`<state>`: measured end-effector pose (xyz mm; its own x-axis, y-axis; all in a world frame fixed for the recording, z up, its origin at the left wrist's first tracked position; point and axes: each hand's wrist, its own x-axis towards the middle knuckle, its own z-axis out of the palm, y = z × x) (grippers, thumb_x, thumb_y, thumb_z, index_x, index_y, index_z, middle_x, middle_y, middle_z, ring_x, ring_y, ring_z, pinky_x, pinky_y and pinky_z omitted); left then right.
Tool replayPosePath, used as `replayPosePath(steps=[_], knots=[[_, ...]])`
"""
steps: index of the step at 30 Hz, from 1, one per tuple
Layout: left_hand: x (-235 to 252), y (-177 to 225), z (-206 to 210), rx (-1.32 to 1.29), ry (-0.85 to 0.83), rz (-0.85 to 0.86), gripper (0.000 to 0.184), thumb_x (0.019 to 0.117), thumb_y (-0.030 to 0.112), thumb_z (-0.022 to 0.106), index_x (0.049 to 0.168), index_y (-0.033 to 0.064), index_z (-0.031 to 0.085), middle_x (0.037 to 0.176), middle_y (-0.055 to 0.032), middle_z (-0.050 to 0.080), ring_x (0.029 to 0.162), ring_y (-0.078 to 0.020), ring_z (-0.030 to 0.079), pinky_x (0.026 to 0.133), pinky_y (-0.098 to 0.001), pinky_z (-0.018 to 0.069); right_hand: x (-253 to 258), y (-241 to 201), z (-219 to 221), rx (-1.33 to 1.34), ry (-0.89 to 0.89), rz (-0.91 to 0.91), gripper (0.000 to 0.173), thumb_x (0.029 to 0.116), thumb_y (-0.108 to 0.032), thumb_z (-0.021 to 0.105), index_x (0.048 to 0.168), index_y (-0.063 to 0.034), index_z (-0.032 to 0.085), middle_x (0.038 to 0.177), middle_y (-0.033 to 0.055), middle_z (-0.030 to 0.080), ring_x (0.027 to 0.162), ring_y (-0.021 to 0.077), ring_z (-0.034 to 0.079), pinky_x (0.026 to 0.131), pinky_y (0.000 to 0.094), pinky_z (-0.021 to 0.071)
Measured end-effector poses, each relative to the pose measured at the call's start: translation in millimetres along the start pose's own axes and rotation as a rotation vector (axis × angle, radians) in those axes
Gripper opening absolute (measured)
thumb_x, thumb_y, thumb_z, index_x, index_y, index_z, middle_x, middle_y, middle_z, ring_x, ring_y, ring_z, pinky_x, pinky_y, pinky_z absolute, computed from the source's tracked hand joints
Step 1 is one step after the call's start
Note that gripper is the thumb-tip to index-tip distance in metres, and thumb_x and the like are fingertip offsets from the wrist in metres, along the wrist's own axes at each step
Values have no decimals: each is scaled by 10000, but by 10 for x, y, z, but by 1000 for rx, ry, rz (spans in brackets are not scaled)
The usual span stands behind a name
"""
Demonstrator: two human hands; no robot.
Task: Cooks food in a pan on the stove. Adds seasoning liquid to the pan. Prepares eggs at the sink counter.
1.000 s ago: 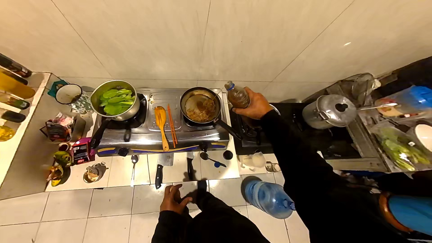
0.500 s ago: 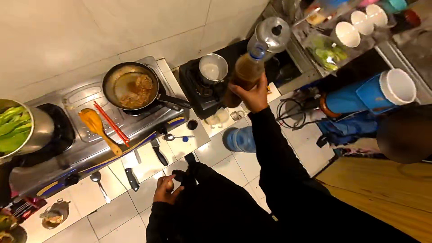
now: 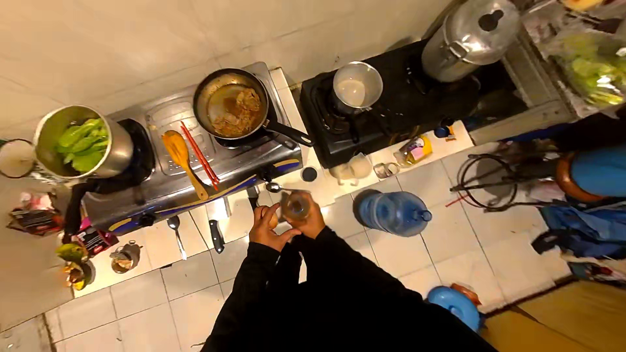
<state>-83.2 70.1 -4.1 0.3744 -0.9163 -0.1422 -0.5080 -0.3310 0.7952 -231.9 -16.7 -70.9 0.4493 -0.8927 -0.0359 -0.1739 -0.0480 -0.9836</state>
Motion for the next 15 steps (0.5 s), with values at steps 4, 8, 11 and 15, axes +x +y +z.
replayPosePath(steps=[4, 8, 11, 15], knots=[[196, -118, -6, 101, 95, -30, 845, 606, 459, 959, 1313, 89, 682, 1372, -264, 567, 1097, -371, 667, 856, -519, 596, 96, 137, 404, 108, -60, 5, 776, 691, -92, 869, 1349, 141, 529, 1298, 228, 654, 1222, 210, 641, 1084, 350, 518], [204, -142, -16, 153, 93, -61, 774, 638, 492, 933, 1271, 108, 708, 1376, -246, 570, 1069, -350, 682, 826, -517, 603, 181, 112, 220, -159, -223, -64, 896, 695, -236, 893, 1460, 15, 501, 1454, 198, 561, 1374, 286, 518, 1194, 447, 397], [194, -159, -1, 162, 117, -34, 776, 626, 534, 927, 1241, 107, 726, 1344, -243, 592, 1031, -345, 691, 797, -514, 608, 239, 99, -187, -561, -369, -80, 789, 816, -340, 830, 1509, -129, 516, 1563, 156, 474, 1435, 344, 456, 1194, 564, 357], [205, -135, -2, 149, 88, -53, 783, 624, 525, 932, 1251, 107, 721, 1371, -246, 575, 1056, -350, 685, 820, -510, 603, 456, 240, -326, -834, -434, 166, 488, 960, -72, 622, 1442, -150, 605, 1482, 242, 499, 1308, 453, 520, 1051, 608, 459]])
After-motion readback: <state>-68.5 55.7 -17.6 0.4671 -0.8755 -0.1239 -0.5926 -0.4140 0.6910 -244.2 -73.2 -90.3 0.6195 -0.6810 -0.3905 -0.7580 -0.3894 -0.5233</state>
